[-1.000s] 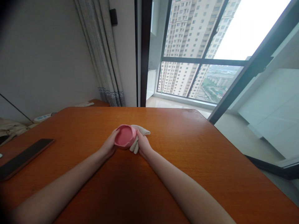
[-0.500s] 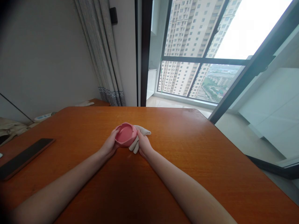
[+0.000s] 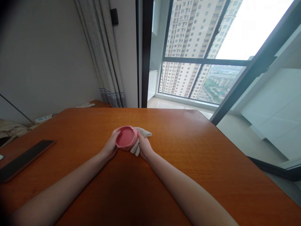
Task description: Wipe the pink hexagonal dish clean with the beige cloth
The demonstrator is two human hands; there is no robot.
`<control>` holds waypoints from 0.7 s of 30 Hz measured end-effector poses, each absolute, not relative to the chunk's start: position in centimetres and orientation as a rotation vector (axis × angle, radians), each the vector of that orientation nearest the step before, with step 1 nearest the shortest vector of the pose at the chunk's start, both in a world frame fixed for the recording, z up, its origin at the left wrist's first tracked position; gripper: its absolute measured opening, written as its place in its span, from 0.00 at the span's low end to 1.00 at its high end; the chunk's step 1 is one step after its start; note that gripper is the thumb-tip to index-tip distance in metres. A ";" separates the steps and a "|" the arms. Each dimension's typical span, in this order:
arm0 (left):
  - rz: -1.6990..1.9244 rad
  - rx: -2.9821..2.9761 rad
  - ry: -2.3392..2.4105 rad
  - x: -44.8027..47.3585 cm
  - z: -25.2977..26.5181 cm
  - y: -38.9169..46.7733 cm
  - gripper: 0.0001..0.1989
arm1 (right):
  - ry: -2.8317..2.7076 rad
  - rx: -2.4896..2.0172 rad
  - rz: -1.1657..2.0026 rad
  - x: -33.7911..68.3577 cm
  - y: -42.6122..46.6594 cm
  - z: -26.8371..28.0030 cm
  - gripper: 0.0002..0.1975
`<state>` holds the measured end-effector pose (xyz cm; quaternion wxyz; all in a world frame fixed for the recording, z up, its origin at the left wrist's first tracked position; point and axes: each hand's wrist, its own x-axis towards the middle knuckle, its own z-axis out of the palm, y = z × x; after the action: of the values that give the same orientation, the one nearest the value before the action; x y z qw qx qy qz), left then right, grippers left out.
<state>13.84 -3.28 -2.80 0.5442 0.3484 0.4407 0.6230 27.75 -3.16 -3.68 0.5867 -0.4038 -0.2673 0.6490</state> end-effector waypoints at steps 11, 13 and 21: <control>1.378 0.748 0.995 13.2 -2.6 -3.2 0.15 | -0.588 -0.921 1.512 27.6 -2.9 -4.0 0.14; 1.336 0.751 1.079 13.1 -2.8 -3.1 0.16 | -0.577 -0.943 1.513 27.8 -2.7 -4.0 0.13; 1.483 0.738 0.893 13.4 -1.7 -3.4 0.19 | -0.633 -0.822 1.667 27.2 -3.5 -3.4 0.12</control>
<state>13.41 -3.37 -1.73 0.5888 0.3170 0.3836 0.6370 27.25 -3.45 -3.39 0.5557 -0.3483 -0.2679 0.7058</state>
